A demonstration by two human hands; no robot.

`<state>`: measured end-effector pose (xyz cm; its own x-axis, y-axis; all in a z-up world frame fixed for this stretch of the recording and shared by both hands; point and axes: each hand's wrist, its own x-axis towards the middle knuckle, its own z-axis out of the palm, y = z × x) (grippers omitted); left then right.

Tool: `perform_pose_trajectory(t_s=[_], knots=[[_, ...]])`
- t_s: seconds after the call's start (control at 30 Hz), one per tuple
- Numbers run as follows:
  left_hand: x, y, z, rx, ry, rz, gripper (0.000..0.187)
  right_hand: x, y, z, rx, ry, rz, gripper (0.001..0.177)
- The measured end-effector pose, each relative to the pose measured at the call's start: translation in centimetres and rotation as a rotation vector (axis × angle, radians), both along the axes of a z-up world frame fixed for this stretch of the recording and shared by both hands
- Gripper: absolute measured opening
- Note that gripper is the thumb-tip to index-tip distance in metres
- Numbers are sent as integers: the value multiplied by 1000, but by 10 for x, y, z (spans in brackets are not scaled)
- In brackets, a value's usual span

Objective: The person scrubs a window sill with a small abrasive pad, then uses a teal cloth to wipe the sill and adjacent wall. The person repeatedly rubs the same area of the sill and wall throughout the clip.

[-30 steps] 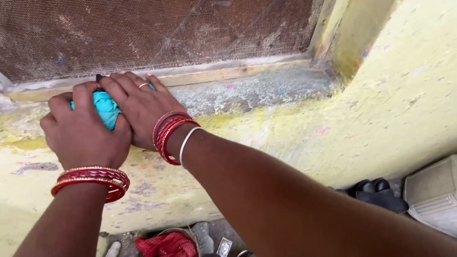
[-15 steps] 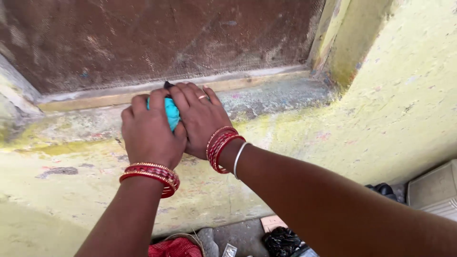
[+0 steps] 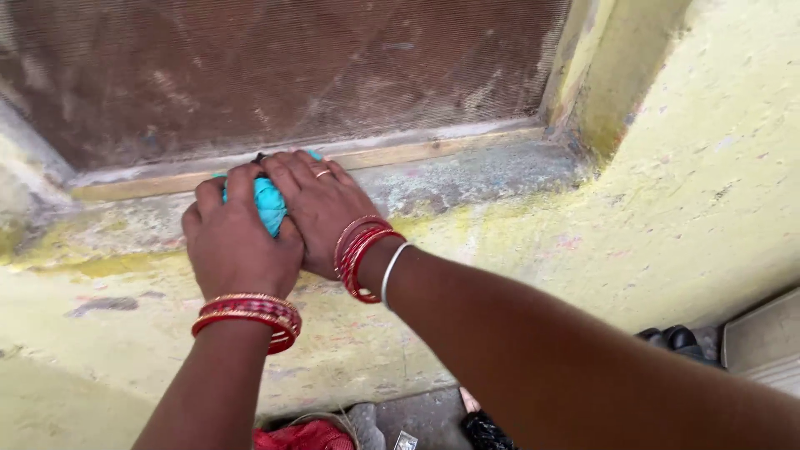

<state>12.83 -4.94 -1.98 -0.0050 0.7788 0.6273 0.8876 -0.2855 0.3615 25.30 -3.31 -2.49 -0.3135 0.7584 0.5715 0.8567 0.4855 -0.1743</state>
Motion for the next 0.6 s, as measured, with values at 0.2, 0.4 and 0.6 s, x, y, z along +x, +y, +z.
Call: perform_pose_trajectory(t_s=[0.2,0.4,0.6], knots=[[36,-8,-3,46,17,-56,62,37,-7,-11,88,34,-2,75],[73,-13,1,41,49,-131,67,75,-23,-9,107,-11,-97,75],[51,-17,15,-59,159,-123,71,54,-28,-16,161,89,-99,77]])
